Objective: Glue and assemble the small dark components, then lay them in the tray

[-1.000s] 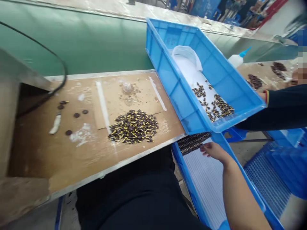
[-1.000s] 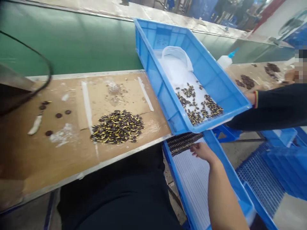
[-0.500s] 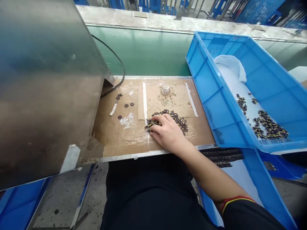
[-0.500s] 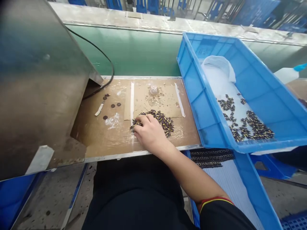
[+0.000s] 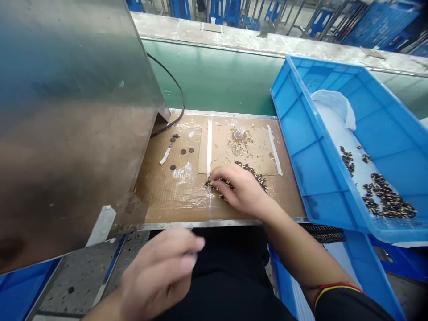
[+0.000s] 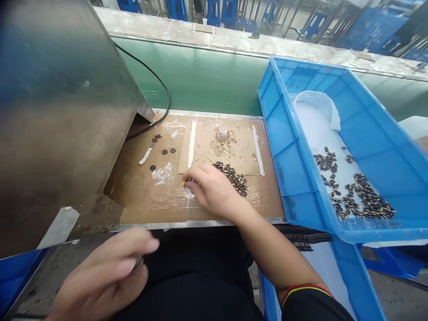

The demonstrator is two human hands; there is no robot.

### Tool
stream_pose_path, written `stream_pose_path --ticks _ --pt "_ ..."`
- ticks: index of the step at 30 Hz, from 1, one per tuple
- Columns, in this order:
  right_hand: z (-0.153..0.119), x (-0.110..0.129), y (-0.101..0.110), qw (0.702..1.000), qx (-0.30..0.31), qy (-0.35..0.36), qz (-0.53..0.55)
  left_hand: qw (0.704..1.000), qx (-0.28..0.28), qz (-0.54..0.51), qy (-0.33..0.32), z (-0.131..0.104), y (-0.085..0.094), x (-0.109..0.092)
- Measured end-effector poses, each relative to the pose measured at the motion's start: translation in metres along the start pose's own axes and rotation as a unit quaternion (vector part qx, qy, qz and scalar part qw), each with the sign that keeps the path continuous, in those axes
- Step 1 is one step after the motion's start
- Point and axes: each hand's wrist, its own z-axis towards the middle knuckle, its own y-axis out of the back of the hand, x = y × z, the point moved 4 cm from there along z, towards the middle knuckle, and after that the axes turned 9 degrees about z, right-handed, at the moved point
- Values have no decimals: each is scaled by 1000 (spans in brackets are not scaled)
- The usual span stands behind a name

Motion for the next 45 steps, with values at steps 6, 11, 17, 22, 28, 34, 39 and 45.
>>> stream_pose_path --ticks 6,11,17,22,28,34,39,45 --pt "45 -73 97 968 -245 -28 -46 968 -65 -194 143 94 -91 49" --pt "54 -145 105 941 -319 -89 -66 951 -57 -198 232 120 -122 105" --pt "52 -150 85 955 -288 -34 -57 955 -65 -126 262 98 -132 128" --pt "57 -151 85 958 -272 -16 -91 948 -55 -150 276 100 -132 115" --pt "56 -152 83 960 -259 -10 -107 939 -79 -157 295 108 -125 110" --pt "57 -152 81 963 -245 -32 -107 938 -81 -162 295 108 -125 109" --pt "57 -154 81 961 -249 -37 -117 936 -76 -169 299 108 -125 108" --pt "52 -133 86 947 -300 -18 -111 874 -106 -288 378 106 -128 121"
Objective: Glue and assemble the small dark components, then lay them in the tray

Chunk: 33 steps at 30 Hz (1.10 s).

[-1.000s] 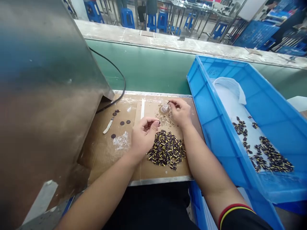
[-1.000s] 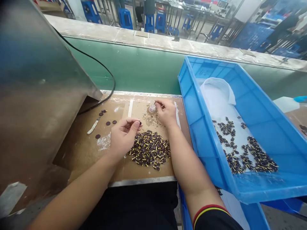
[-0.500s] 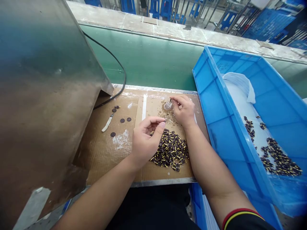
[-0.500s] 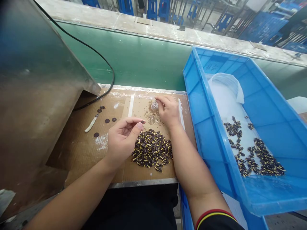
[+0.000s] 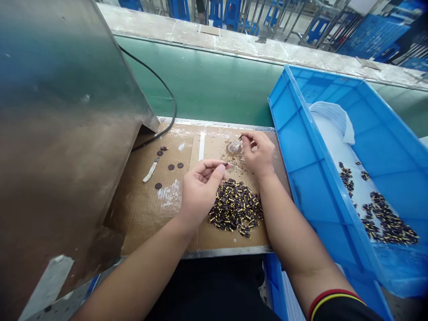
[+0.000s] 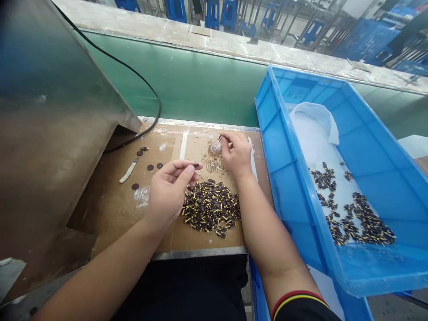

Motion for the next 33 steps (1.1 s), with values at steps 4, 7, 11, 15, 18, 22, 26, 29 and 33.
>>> stream_pose_path --ticks 4,7,11,15,18,22,26,29,33 --pt "-2 16 15 996 -91 1 -11 981 -15 -154 117 8 2 15" --pt "0 18 17 997 -56 -30 -32 966 -15 -208 150 11 3 19" --pt "-2 29 30 993 -101 -67 2 959 -5 -232 162 12 2 20" --pt "-18 42 28 956 -79 -174 222 979 -19 -169 109 12 5 18" --pt "-33 44 10 875 13 -286 391 993 -56 -98 36 13 10 14" --pt "-42 49 -4 792 66 -349 497 994 -69 -79 8 13 13 14" --pt "-43 55 -7 782 84 -343 513 996 -78 -40 -6 12 14 14" --pt "-44 57 -8 794 94 -334 499 994 -78 45 -62 11 16 8" --pt "-44 59 -7 776 107 -346 517 937 -79 237 -243 5 20 -11"
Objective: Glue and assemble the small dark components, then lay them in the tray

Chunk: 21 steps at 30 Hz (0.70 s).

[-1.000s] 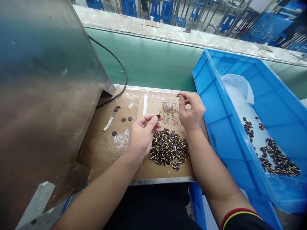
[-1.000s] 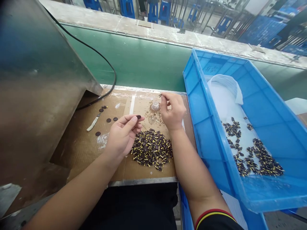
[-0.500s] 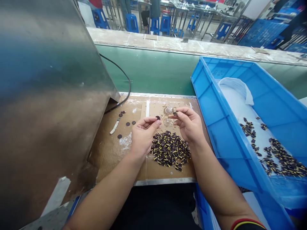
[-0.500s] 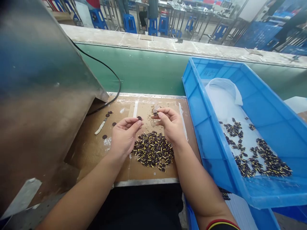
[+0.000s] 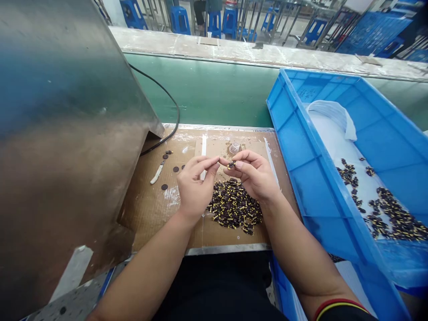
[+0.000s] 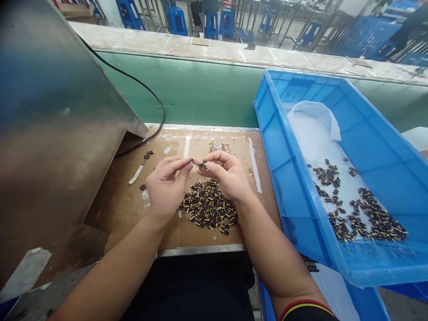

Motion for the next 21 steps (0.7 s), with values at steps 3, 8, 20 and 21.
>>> stream_pose_path --ticks 3,8,20,21 --pt "0 3 1 999 1 -30 38 991 3 73 -115 2 7 -10" --pt "1 5 6 995 -2 -77 65 990 77 28 -114 4 7 -14" --pt "-11 2 -16 978 -48 159 -125 824 62 -440 351 -2 -19 21" --pt "-13 2 -19 975 -49 173 -133 821 61 -446 350 -2 -20 19"
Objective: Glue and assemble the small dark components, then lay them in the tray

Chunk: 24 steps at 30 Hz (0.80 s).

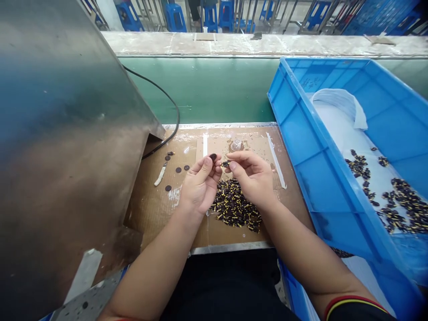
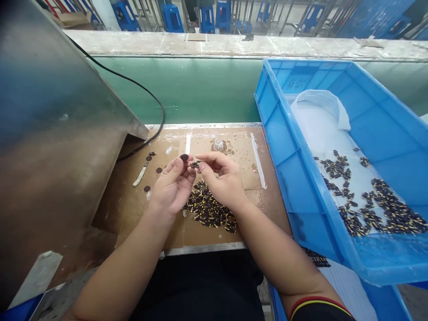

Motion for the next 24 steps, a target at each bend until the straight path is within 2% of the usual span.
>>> stream_pose_path --ticks 5,12,24 --pt "-3 -2 -3 999 -5 38 1 999 -9 -33 2 -4 -4 -1" --pt "-8 0 -6 996 -9 86 -33 999 -21 -24 -13 -3 1 -1" --pt "-10 -4 -7 997 1 63 -38 998 -15 33 -52 -5 1 -5"
